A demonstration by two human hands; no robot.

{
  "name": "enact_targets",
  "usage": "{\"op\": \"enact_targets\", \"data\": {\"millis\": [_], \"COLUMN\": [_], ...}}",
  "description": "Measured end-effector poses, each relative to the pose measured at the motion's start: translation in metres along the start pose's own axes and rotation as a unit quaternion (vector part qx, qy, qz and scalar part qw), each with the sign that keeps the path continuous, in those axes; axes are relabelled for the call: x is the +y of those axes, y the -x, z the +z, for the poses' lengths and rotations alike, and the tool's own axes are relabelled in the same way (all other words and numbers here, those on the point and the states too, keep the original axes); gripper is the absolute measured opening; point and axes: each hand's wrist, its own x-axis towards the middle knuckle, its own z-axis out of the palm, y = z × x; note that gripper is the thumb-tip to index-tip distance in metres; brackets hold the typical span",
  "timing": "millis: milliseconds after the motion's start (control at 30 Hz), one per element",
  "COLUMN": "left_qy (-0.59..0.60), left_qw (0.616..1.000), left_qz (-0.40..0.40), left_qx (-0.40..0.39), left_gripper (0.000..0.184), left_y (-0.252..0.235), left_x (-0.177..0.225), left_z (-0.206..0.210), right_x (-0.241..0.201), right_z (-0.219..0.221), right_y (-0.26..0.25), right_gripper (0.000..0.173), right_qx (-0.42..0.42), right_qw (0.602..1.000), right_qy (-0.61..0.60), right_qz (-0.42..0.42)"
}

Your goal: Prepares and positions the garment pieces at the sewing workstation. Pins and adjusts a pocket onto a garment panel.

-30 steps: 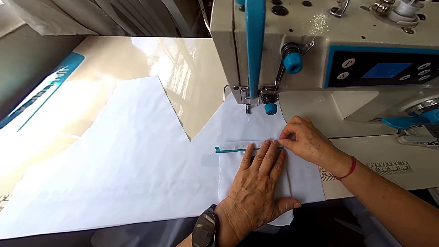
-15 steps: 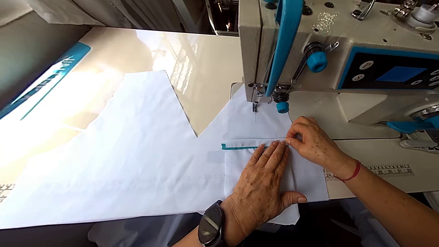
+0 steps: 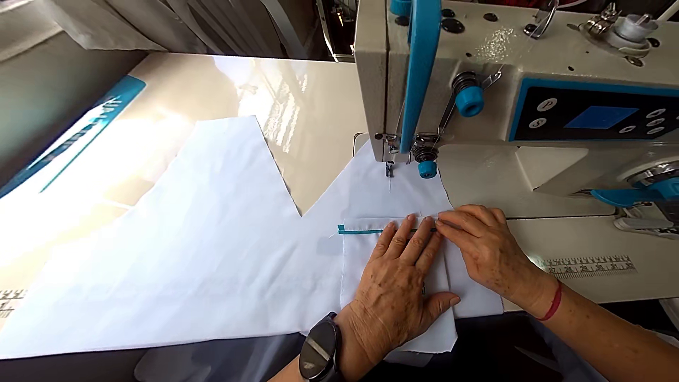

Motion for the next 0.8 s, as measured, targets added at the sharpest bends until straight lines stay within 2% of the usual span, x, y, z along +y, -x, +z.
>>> {"op": "enact_targets", "data": {"millis": [200, 300, 367, 467, 567, 633, 667, 800], "left_qy": [-0.008, -0.016, -0.022, -0.032, -0.031, -0.026, -0.021, 0.003], "left_qw": [1.000, 1.000, 1.000, 0.999, 0.999, 0.999, 0.999, 0.998], "left_qz": [-0.014, -0.010, -0.003, 0.004, 0.008, 0.008, 0.010, 0.040], "left_qx": [-0.004, 0.004, -0.004, -0.024, -0.034, -0.035, -0.037, -0.053], "left_gripper": [0.090, 0.092, 0.092, 0.093, 0.092, 0.092, 0.092, 0.092], "left_y": [-0.004, -0.002, 0.005, 0.015, 0.014, 0.007, 0.002, -0.016], "left_x": [0.003, 0.000, -0.014, -0.045, -0.074, -0.087, -0.093, -0.114], "left_z": [0.000, 0.000, -0.006, -0.020, -0.028, -0.026, -0.025, -0.024], "right_x": [0.009, 0.018, 0.026, 0.039, 0.045, 0.039, 0.038, 0.062], "right_z": [-0.006, -0.003, 0.004, 0.026, 0.034, 0.016, 0.010, 0.010], "right_y": [-0.013, -0.028, -0.047, -0.080, -0.111, -0.132, -0.139, -0.109], "right_gripper": [0.039, 0.033, 0.030, 0.035, 0.026, 0.030, 0.030, 0.030], "right_qx": [-0.029, -0.034, -0.051, -0.082, -0.078, -0.223, -0.251, -0.116], "right_qw": [0.992, 0.996, 0.996, 0.994, 0.994, 0.962, 0.950, 0.986], "right_qy": [-0.097, -0.075, -0.057, -0.060, -0.042, -0.032, -0.027, 0.033], "right_qz": [0.070, 0.043, 0.038, 0.039, 0.062, 0.155, 0.183, 0.112]}}
